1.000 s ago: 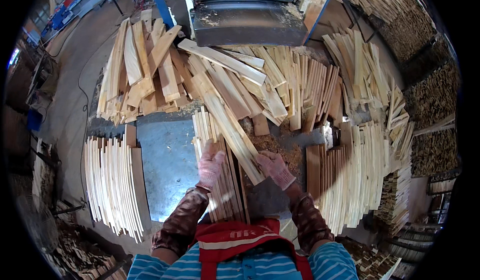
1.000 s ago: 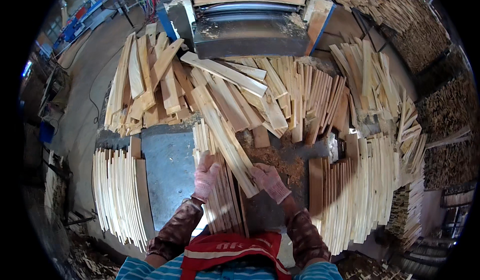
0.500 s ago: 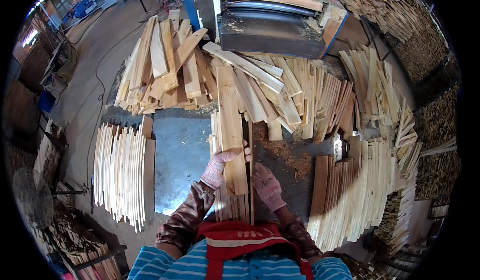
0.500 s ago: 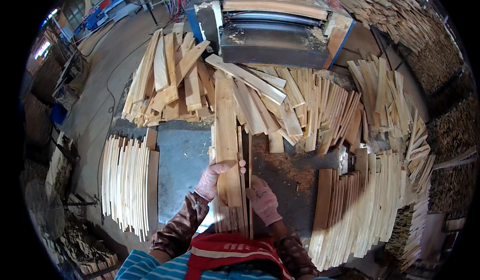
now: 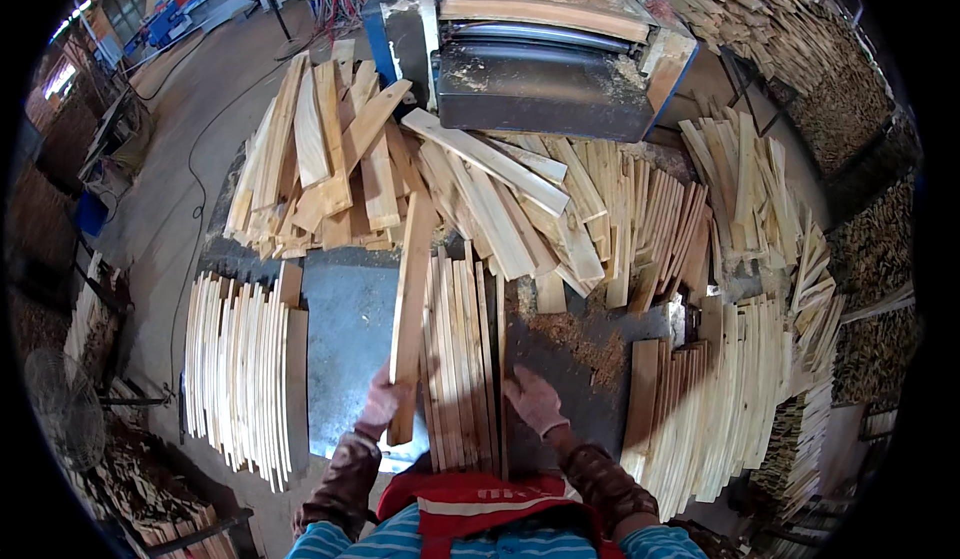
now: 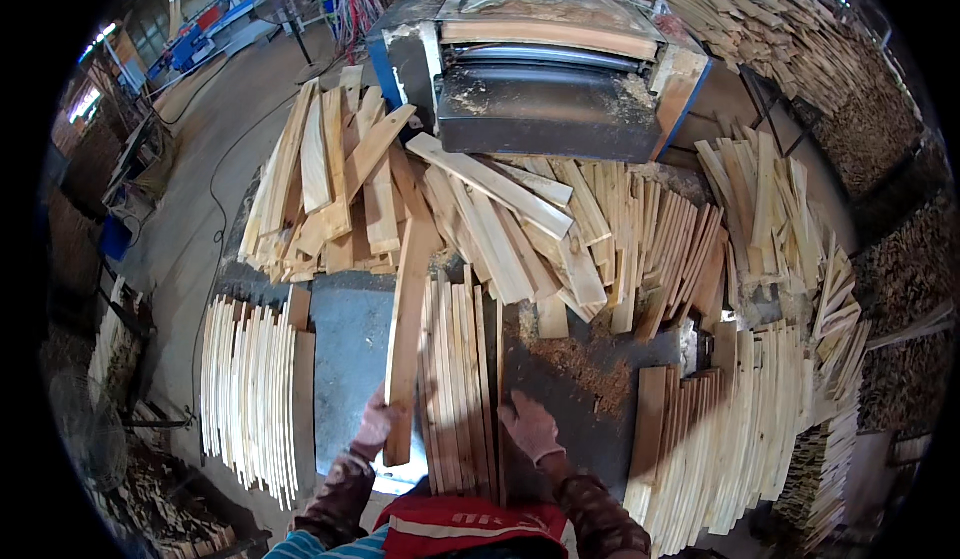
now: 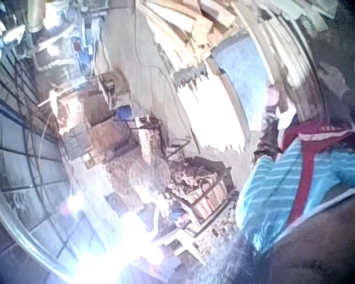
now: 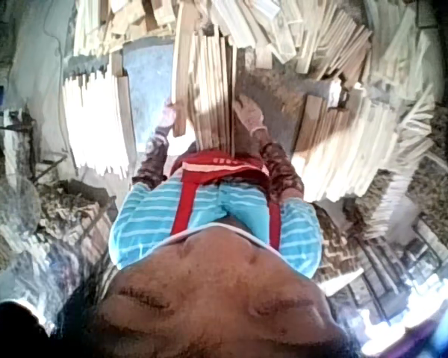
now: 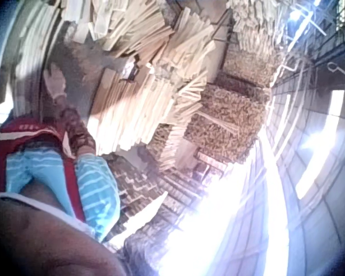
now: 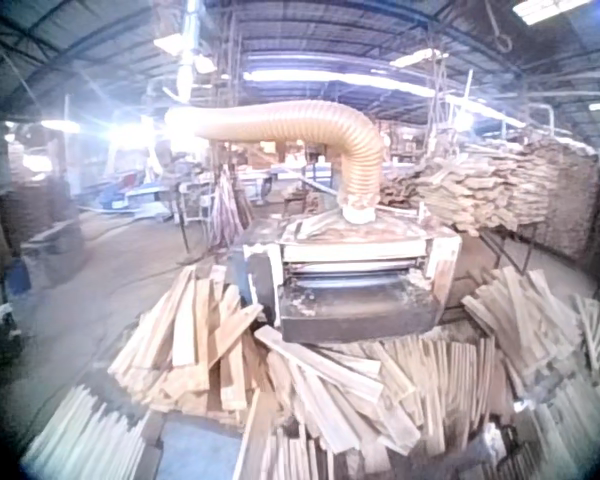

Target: The person sorts and stacks light-colored wooden planks in a workshop. They pick up planks from a pile, inspect them, and arrange them into neat stacks on a metal table and a nearby rack. The person wears gloves and an apron while handling the wood.

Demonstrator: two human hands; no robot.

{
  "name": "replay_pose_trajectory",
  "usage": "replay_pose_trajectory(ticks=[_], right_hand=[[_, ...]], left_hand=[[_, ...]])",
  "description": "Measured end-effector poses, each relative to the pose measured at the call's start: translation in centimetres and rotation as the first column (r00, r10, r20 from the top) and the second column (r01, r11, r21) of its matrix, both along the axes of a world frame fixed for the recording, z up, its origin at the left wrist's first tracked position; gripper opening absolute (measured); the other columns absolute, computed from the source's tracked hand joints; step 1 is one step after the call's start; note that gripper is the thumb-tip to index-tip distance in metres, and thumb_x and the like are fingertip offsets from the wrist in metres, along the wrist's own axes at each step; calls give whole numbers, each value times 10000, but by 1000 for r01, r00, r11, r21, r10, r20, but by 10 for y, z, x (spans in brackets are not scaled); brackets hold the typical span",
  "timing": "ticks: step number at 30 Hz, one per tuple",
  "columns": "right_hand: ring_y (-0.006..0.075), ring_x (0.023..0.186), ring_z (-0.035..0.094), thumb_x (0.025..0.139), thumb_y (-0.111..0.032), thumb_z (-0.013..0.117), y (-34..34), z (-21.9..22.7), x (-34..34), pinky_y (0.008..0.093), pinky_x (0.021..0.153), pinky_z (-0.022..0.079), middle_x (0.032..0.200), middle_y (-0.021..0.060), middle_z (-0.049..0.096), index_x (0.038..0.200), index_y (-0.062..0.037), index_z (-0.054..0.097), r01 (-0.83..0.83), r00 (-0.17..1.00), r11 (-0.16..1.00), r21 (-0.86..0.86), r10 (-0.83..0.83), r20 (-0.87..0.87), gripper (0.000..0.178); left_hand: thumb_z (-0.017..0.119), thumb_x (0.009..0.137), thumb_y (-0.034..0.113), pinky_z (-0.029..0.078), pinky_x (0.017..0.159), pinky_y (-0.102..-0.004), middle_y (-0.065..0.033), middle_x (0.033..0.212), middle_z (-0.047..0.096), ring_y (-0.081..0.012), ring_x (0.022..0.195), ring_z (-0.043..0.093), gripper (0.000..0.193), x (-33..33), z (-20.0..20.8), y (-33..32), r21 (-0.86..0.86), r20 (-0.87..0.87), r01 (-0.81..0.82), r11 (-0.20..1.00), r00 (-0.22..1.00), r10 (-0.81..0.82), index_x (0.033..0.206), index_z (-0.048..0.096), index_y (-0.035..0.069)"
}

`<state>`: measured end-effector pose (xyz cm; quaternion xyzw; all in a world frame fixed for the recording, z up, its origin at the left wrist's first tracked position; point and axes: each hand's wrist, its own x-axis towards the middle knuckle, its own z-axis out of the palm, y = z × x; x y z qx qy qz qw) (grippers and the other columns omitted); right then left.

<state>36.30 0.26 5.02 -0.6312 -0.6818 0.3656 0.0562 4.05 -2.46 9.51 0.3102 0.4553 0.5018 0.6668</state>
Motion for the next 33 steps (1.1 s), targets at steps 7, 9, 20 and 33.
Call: replay_pose_trajectory(ticks=[7, 9, 20, 33], right_hand=[[384, 1223, 513, 858, -516, 605, 188, 39, -49, 485, 1044, 405, 1412, 220, 487, 1490, -33, 324, -117, 937, 781, 614, -118, 328, 843], [361, 1227, 511, 834, -537, 626, 223, 52, -56, 460, 1058, 393, 1375, 217, 512, 1476, -17, 330, -256, 858, 723, 641, -136, 496, 878], [355, 964, 658, 813, -521, 647, 146, 140, -50, 460, 791, 562, 1184, 220, 565, 1489, -82, 300, -85, 989, 995, -56, 91, 115, 878], [357, 1144, 579, 923, -366, 518, 340, 39, -13, 501, 977, 478, 1402, 217, 494, 1512, -86, 266, -316, 856, 797, 516, 5, 517, 700]], left_hand=[[635, 924, 424, 548, 799, -415, -152, 1001, 718, -331, 918, 700, 627, 37, -65, -64, -374, -804, -21, 927, 506, -313, 1443, 451, 124], [618, 901, 520, 534, 854, -460, -176, 1051, 694, -382, 994, 669, 680, 36, -68, -55, -384, -778, -7, 924, 541, -319, 1427, 464, 118], [668, 932, 336, 483, 1012, -449, -255, 1418, 472, -379, 1280, 509, 743, 69, -4, 67, 126, -512, -159, 979, 835, 201, 1504, 308, 28], [624, 903, 9, 439, 1043, -332, -117, 1272, 618, -221, 1176, 584, 689, 70, -23, 124, -392, 174, -81, 916, 972, 161, 1515, 308, 20]])
